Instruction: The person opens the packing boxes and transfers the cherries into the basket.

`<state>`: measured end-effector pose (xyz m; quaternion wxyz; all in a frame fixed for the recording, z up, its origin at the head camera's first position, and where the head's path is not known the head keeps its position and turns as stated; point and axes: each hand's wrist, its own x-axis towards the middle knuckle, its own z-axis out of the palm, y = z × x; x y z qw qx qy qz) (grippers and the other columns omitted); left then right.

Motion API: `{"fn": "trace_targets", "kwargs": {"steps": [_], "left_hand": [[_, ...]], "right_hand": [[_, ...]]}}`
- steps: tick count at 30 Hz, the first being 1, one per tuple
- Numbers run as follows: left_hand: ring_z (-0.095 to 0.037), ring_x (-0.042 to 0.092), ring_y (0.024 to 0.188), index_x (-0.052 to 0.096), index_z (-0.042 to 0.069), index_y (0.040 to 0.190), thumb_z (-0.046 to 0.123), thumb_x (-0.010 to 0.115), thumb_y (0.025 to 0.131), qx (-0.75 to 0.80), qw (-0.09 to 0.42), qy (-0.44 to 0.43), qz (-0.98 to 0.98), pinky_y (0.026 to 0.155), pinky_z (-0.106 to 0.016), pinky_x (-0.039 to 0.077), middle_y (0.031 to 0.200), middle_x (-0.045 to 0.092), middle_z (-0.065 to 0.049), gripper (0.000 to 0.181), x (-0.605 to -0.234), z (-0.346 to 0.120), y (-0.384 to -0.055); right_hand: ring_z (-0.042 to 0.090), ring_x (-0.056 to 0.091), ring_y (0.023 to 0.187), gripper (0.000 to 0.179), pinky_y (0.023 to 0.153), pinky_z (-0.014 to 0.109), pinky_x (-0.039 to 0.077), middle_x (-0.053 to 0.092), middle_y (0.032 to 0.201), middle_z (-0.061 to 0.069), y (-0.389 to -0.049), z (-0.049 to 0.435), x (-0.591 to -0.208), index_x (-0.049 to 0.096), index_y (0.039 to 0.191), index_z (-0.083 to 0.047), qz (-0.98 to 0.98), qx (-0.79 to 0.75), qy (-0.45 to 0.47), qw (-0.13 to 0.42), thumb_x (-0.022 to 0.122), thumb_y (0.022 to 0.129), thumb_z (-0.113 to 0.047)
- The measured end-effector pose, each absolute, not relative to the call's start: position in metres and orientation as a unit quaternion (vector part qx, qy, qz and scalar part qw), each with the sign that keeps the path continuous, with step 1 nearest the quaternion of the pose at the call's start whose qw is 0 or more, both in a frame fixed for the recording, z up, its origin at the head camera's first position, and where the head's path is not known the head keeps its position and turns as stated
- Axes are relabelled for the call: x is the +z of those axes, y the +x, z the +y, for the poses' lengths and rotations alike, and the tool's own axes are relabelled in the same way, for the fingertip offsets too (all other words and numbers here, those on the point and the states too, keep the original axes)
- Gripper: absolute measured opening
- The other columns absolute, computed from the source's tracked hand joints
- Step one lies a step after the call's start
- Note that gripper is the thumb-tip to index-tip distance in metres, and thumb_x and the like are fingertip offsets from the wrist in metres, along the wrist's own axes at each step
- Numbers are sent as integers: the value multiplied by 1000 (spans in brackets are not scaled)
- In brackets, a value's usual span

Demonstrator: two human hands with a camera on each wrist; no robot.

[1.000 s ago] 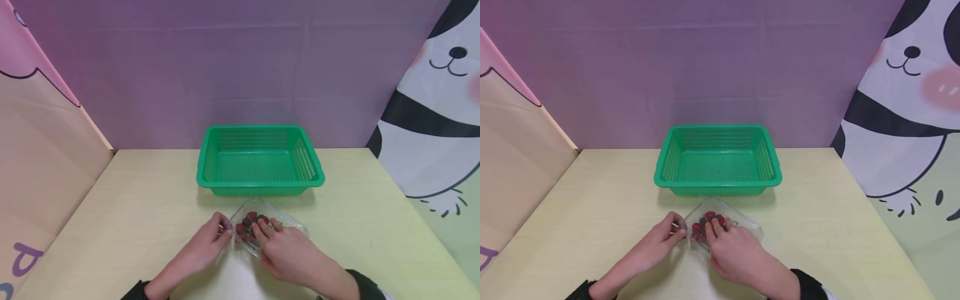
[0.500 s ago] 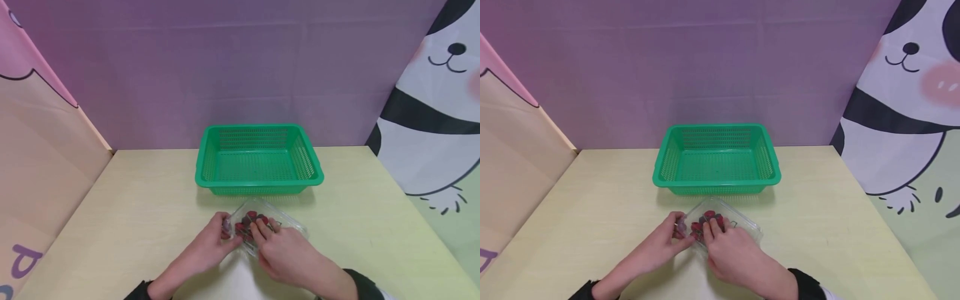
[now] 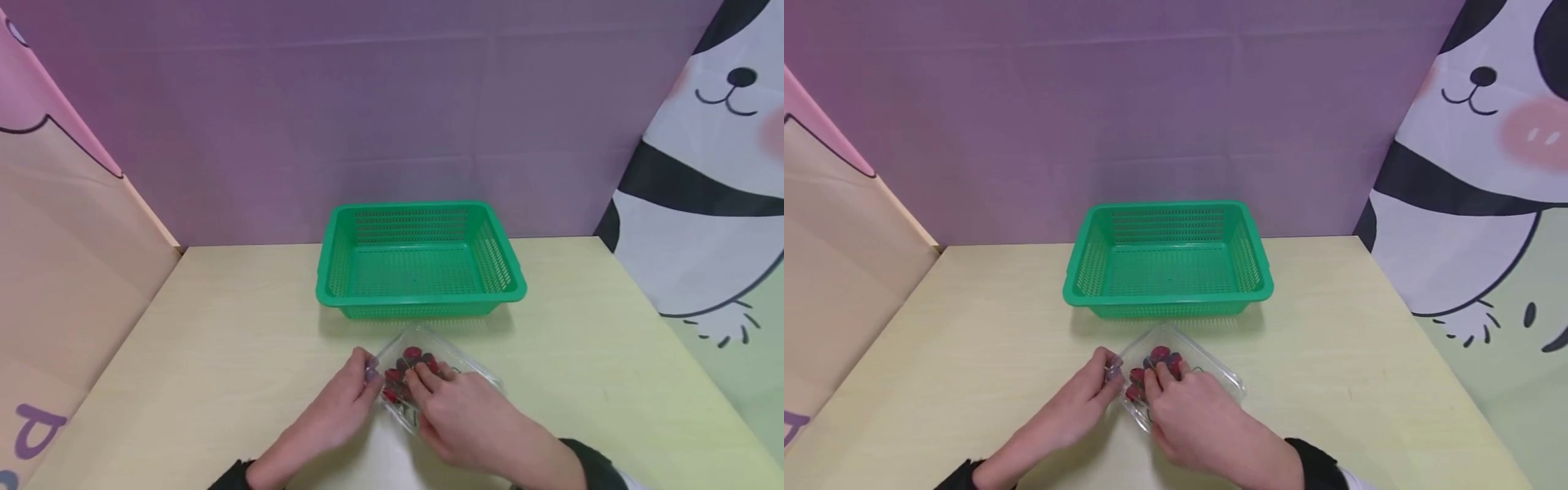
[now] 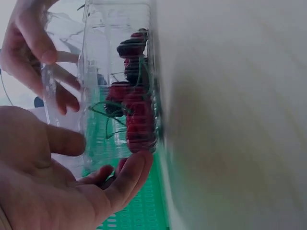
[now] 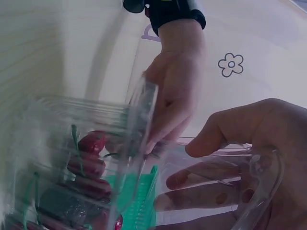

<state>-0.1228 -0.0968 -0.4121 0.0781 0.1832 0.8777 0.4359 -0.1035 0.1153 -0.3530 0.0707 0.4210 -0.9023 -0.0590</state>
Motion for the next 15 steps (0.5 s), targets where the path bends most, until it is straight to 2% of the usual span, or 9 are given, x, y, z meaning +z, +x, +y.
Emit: {"fn": "trace_targets", "kwargs": {"steps": [6,9,15], "left_hand": [[-13,53,76,49,2,112,17,50,103,437,88,187,875,65,-22,47,86,51,1,18,-413,-99,-126],[-13,55,82,51,0,116,20,52,103,444,94,187,871,70,-21,49,91,53,1,24,-413,-101,-128],[-17,55,93,51,-5,133,22,63,97,465,98,185,860,78,-21,49,105,50,-6,47,-412,-103,-129]], "right_hand": [[25,66,105,48,74,32,55,64,118,14,-102,117,-351,66,124,0,-902,-53,422,69,64,88,-31],[25,67,102,47,71,32,55,65,117,14,-102,119,-349,66,123,0,-905,-43,419,66,62,89,-33],[23,69,94,49,62,29,55,65,116,13,-104,121,-342,65,124,0,-914,-19,401,53,60,90,-35]]}}
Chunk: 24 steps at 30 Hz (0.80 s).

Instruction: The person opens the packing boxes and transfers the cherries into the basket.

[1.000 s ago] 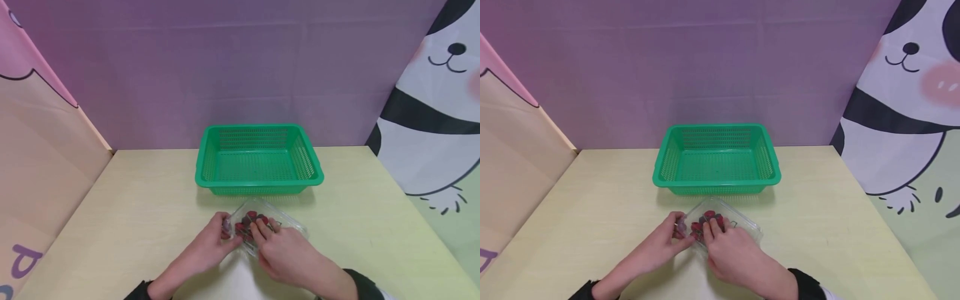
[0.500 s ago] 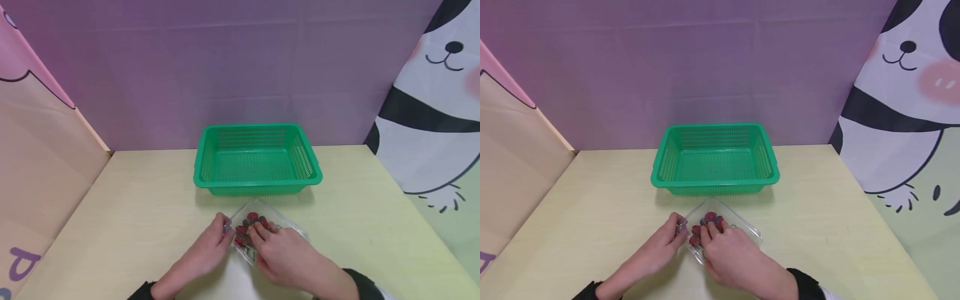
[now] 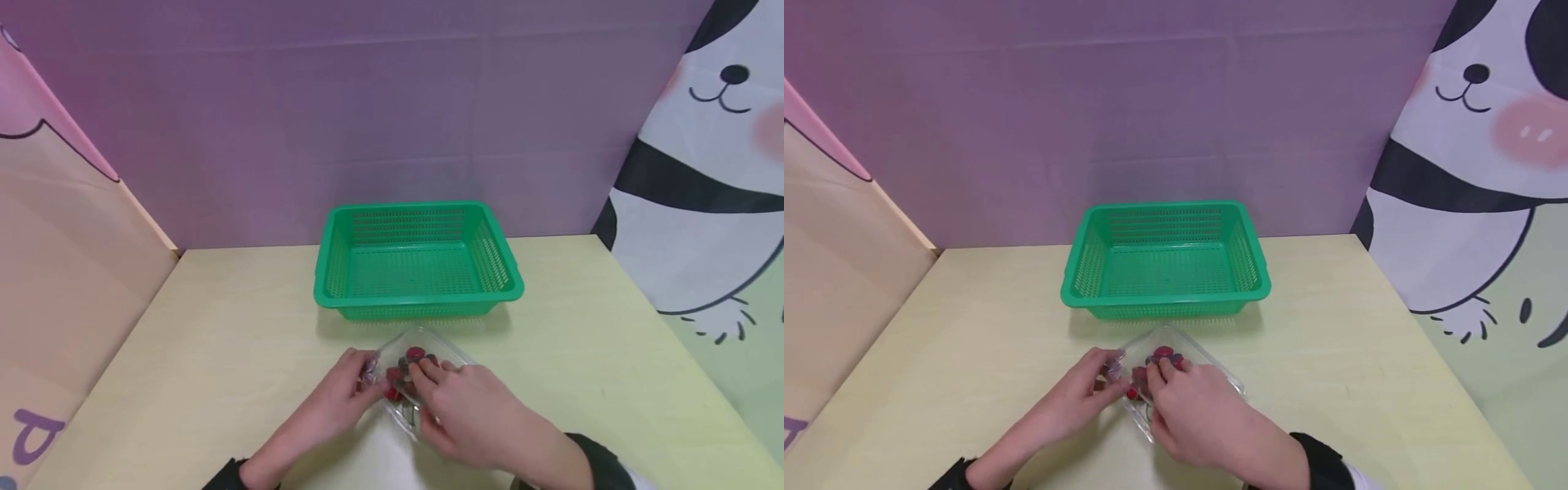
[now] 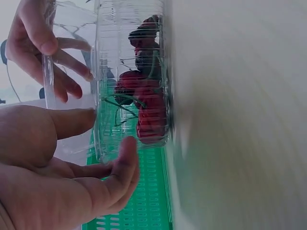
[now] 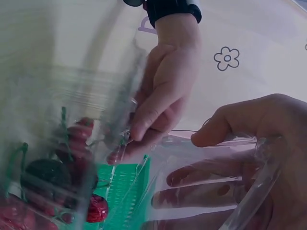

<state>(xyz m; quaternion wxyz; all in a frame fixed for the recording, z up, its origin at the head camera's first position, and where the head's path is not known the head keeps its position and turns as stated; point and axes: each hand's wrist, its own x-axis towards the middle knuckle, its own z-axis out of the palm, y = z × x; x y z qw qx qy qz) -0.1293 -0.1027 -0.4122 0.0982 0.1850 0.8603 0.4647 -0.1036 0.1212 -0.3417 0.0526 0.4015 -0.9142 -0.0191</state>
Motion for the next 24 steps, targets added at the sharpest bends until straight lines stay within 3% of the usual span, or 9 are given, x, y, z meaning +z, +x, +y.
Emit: {"fn": "trace_targets", "kwargs": {"steps": [2,5,10,14,17,24], "left_hand": [[-19,56,94,47,-7,138,22,67,94,472,104,185,856,78,-20,50,107,49,-8,56,-412,-103,-129],[-20,56,93,44,-9,141,21,73,90,471,107,185,856,77,-20,50,109,48,-10,66,-412,-103,-129],[-20,56,93,44,-9,141,18,77,86,467,103,190,857,76,-21,51,112,49,-11,70,-409,-104,-129],[-20,56,94,44,-8,142,20,77,86,459,109,191,861,75,-20,50,114,50,-12,71,-406,-105,-130],[-21,56,93,44,-7,142,21,76,86,453,116,190,864,73,-19,50,113,50,-13,71,-405,-106,-131],[-21,56,93,48,-5,140,21,76,86,437,111,182,874,72,-18,49,113,51,-12,66,-404,-109,-134]], "right_hand": [[22,69,93,50,60,28,54,65,117,12,-104,122,-339,65,124,0,-917,-7,395,56,60,90,-35],[16,69,76,48,54,26,51,65,117,11,-103,124,-337,65,124,0,-918,24,389,77,62,89,-33],[9,61,58,44,53,23,48,65,117,5,-103,130,-331,65,124,-2,-919,86,376,81,64,88,-28],[0,49,50,35,48,16,40,65,88,-8,-106,136,-324,65,120,-6,-922,138,357,59,63,90,-23],[-3,44,50,31,47,15,39,56,73,-13,-108,140,-318,65,117,-6,-923,154,348,57,63,90,-21],[-3,55,63,35,62,17,49,61,80,-14,-112,152,-307,64,122,-4,-925,182,330,35,64,92,-22]]}}
